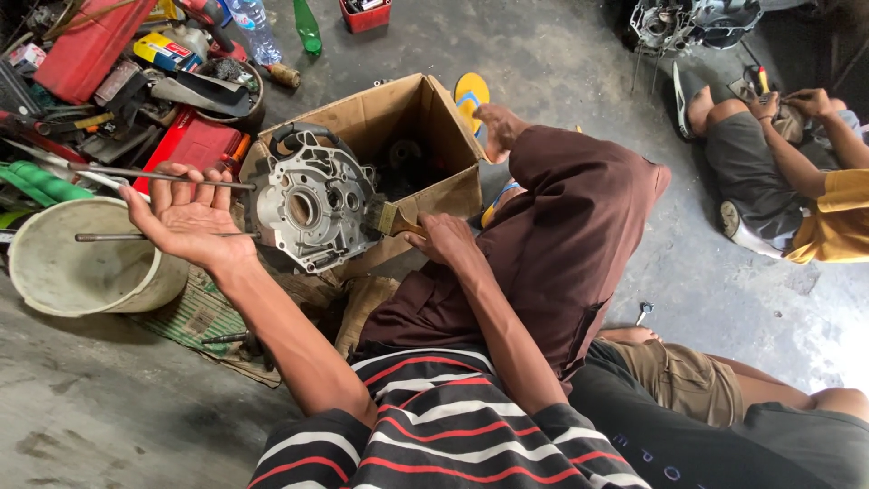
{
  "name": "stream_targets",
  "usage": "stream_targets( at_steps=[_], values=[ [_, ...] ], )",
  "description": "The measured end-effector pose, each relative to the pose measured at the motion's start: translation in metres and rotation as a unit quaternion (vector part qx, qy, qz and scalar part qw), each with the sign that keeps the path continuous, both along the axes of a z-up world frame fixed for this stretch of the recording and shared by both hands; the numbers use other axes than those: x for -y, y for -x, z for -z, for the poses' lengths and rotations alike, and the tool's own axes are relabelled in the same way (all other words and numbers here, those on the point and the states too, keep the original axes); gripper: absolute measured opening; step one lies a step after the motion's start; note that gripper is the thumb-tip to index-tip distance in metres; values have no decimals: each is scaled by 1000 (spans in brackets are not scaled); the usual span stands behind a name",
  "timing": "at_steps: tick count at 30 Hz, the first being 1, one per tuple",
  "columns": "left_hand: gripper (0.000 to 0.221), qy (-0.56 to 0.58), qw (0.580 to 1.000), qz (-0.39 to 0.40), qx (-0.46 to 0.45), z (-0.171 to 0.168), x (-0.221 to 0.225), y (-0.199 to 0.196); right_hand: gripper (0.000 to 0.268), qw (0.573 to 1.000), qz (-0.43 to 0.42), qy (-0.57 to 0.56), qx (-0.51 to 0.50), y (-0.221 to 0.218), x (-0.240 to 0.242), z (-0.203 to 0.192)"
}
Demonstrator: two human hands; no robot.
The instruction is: The person sits on the floor and uses a brush to clean a metallic engine casing resting on a cardboard box. They repeatedly scrub the surface of the casing with the brush while holding a metal rod in the other hand.
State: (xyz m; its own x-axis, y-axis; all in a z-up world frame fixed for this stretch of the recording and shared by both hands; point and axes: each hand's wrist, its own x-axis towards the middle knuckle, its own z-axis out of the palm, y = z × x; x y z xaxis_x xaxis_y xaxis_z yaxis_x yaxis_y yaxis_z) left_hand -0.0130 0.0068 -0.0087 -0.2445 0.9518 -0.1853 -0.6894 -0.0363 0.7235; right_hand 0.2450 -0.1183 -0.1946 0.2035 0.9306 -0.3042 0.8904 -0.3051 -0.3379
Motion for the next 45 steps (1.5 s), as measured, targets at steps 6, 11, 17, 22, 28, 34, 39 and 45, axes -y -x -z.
stream_targets(
  at_steps=[6,11,17,22,28,34,39,45],
  values=[
    [50,-1,1000,0,3,-4,1,-3,46,1000,-6,-5,4,-3,-2,0],
    [49,-4,1000,1,12,-3,-3,-2,36,999,5,-31,13,-3,-3,5],
    [50,1,1000,1,14,-3,-4,0,30,998,11,-66,7,4,-3,1],
    [50,-5,1000,-12,21,2,-3,4,35,990,92,-103,-16,18,-10,-24],
    [62,-22,1000,-4,0,31,-6,28,48,980,108,-83,-145,30,-27,-57],
    [64,-29,999,-26,27,38,-4,39,42,988,69,-48,-129,25,-24,-54],
    [64,-24,998,-39,35,28,4,37,40,958,57,-109,-261,22,-21,-57],
    [67,-28,999,-27,20,32,-1,37,39,973,54,-118,-191,25,-20,-65]
  ],
)
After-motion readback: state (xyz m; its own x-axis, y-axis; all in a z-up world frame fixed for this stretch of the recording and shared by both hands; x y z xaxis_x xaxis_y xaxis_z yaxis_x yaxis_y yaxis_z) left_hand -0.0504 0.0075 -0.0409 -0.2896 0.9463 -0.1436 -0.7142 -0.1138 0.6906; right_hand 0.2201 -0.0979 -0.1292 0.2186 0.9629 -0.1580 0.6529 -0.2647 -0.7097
